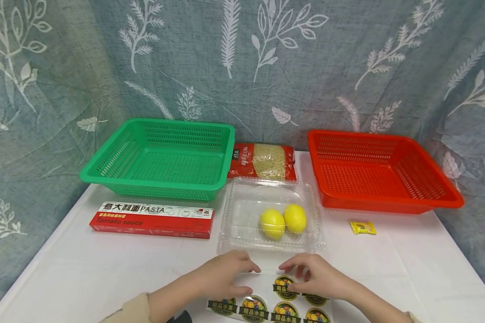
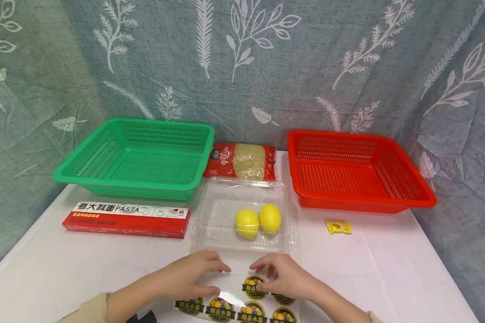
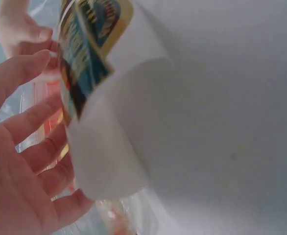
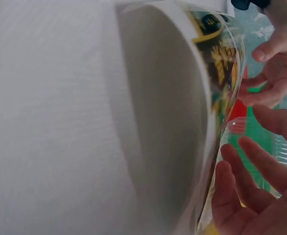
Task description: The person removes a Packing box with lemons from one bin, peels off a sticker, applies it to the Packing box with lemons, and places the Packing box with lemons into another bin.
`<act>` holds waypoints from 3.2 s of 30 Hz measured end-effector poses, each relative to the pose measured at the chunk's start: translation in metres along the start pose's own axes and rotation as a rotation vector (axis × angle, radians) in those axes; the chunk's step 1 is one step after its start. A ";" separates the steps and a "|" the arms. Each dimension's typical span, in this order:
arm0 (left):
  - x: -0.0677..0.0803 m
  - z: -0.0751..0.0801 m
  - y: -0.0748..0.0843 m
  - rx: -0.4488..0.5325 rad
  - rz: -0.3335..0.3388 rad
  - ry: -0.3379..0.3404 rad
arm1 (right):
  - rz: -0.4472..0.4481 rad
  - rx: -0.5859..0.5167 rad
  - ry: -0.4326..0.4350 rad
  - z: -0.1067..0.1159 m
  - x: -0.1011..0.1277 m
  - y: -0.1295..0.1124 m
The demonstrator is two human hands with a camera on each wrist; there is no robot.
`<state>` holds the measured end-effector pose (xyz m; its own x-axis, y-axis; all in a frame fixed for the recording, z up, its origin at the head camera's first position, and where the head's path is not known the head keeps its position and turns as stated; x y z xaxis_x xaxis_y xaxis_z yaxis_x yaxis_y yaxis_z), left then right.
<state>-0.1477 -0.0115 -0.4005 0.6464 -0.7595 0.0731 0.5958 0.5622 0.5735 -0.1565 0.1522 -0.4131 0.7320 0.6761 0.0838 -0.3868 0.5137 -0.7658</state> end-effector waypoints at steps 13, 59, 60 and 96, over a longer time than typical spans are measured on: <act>0.002 -0.016 0.005 -0.175 0.008 -0.043 | -0.031 0.107 0.021 -0.003 -0.003 0.005; 0.001 -0.015 0.001 -0.208 0.054 0.019 | -0.029 0.058 0.026 -0.006 -0.016 0.003; 0.001 -0.015 0.001 -0.207 0.058 0.017 | -0.022 0.047 0.028 -0.005 -0.015 0.003; 0.002 -0.018 0.005 -0.146 0.065 0.045 | -0.069 -0.280 0.018 0.007 0.003 0.000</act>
<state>-0.1349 -0.0042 -0.4125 0.7047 -0.7063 0.0676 0.6127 0.6538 0.4440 -0.1579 0.1578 -0.4082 0.7623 0.6336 0.1321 -0.1680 0.3908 -0.9050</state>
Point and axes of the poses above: each hand's wrist, its own x-axis away from the middle knuckle, its own z-axis out of the back of the hand, y = z × x, the point moved 7 cm from there along -x, towards the middle knuckle, and after that the axes turned 4 degrees about x, right-handed, at the moved point
